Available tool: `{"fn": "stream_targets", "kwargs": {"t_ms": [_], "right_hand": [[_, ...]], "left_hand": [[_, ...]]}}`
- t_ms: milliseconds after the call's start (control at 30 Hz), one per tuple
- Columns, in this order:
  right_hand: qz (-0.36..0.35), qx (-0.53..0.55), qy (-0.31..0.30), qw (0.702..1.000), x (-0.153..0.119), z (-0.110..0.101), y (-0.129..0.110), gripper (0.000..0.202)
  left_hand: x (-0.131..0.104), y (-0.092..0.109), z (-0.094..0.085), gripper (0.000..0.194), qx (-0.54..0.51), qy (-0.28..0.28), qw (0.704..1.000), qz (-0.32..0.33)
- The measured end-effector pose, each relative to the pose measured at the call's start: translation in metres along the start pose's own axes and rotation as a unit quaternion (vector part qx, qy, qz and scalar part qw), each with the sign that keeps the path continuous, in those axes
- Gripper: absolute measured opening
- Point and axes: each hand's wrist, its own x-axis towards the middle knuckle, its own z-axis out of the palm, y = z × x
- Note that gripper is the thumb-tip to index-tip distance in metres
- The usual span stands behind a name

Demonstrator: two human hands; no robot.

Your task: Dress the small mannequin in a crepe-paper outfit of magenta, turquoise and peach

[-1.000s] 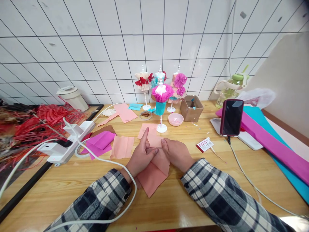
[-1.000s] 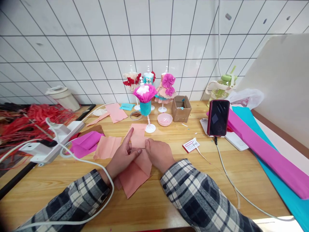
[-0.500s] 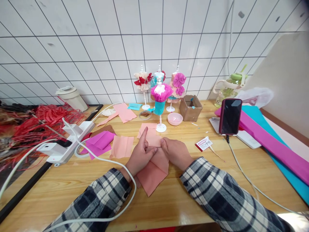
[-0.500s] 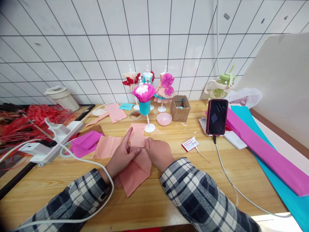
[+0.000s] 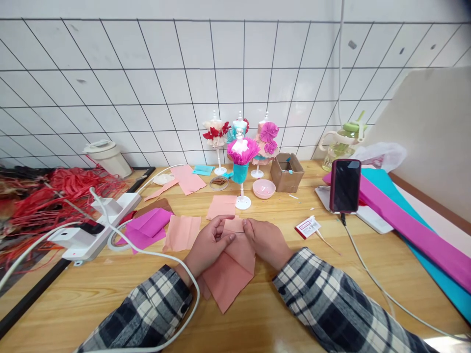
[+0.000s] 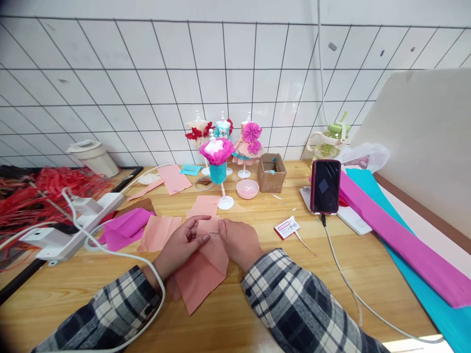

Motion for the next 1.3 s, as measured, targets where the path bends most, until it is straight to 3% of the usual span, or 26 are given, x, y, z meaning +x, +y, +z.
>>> {"fn": "stream_targets", "kwargs": {"t_ms": [100, 300, 633, 900, 1067, 1233, 1300], "right_hand": [[-0.007, 0.013, 0.009, 1.0, 0.0, 0.002, 0.002, 0.048], [-0.02, 0.031, 0.024, 0.999, 0.0, 0.005, 0.003, 0.048], [-0.02, 0.069, 0.014, 0.997, 0.002, 0.006, 0.004, 0.047], [-0.01, 0.081, 0.01, 0.997, 0.003, 0.006, 0.007, 0.05], [-0.03, 0.143, 0.024, 0.989, 0.005, 0.011, 0.009, 0.051], [-0.038, 0.188, 0.022, 0.981, 0.006, 0.016, 0.01, 0.049], [-0.039, 0.189, 0.029, 0.981, 0.006, 0.016, 0.01, 0.048]], "left_hand": [[0.0, 0.001, -0.001, 0.066, 0.033, 0.029, 0.999, 0.01], [0.001, 0.006, 0.001, 0.033, 0.073, 0.031, 0.997, 0.01], [0.005, -0.001, -0.002, 0.022, 0.114, 0.029, 0.993, 0.018], [0.005, 0.001, -0.004, 0.025, 0.125, -0.006, 0.992, 0.01], [0.004, -0.001, -0.003, 0.025, 0.134, 0.005, 0.991, 0.001], [0.003, 0.003, -0.003, 0.037, 0.065, 0.01, 0.998, -0.013], [0.004, 0.005, -0.004, 0.032, 0.045, -0.001, 0.999, -0.008]]}}
